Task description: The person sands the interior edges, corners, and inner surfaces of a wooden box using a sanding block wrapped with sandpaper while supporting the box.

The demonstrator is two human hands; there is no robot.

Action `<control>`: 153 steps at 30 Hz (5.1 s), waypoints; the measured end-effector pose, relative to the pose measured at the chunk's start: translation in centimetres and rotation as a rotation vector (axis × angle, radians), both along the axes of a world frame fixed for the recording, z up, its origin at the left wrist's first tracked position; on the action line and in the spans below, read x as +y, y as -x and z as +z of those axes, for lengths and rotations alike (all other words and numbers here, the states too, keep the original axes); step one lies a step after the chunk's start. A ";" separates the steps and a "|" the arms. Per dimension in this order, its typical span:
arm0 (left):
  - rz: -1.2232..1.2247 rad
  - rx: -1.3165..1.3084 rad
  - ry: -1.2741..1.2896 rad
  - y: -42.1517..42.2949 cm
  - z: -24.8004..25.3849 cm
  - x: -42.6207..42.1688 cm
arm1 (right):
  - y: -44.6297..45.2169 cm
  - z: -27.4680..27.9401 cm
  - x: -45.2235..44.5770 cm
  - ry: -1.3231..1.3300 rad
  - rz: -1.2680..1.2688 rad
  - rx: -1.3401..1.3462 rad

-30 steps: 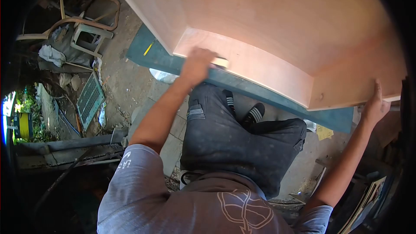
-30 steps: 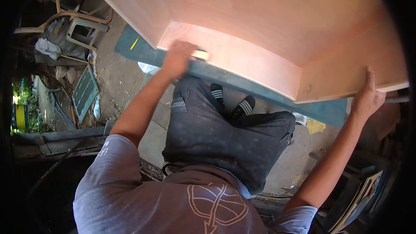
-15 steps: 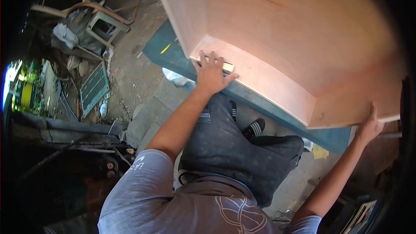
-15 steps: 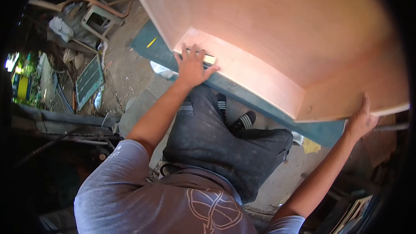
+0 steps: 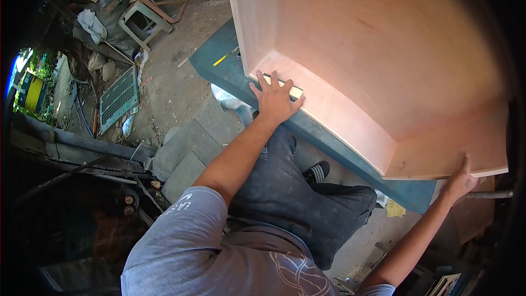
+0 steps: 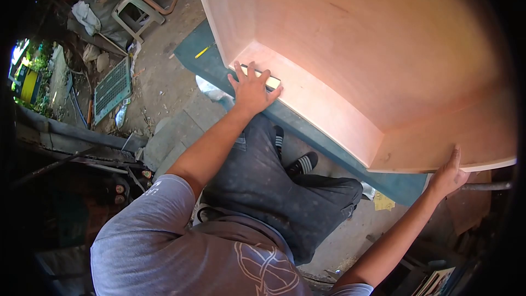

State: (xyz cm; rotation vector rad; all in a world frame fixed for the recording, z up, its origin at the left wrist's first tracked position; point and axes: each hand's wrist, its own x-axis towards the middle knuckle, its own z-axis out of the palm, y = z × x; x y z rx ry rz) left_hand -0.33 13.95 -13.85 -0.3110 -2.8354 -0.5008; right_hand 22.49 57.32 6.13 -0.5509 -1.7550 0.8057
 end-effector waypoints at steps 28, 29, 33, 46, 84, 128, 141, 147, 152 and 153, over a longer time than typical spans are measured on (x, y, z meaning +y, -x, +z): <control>-0.963 0.091 -0.030 6.2 -1.1 -3.0 | 0.2 0.6 -0.5 -0.045 -0.114 -0.031; -0.990 0.079 -0.012 7.8 -0.8 -4.0 | 0.3 0.6 -0.3 -0.058 -0.098 -0.030; -0.685 0.085 0.042 9.1 -0.5 -7.8 | 0.2 0.7 0.0 -0.110 -0.147 -0.077; -0.891 0.048 -0.022 5.6 0.4 -4.5 | -0.3 -0.2 1.5 -0.142 -0.156 -0.059; -0.862 0.037 -0.074 -9.6 -1.9 22.5 | 0.9 0.5 -1.7 -0.116 -0.074 0.043; -1.064 0.076 -0.109 -4.3 -1.8 20.1 | 0.2 0.1 -2.8 0.004 -0.044 0.075; -0.874 0.066 -0.082 -9.6 -1.8 20.6 | -0.3 -0.6 -2.9 0.005 -0.119 0.076; -0.963 0.091 -0.087 -4.1 -1.5 14.6 | -0.3 -0.5 -2.1 0.035 -0.101 -0.001; -0.696 0.160 0.138 3.6 0.2 0.9 | -0.3 -0.8 -2.9 0.036 -0.070 0.091; -0.658 0.174 0.149 3.0 0.4 1.1 | -0.2 -0.6 -3.1 0.048 -0.047 0.118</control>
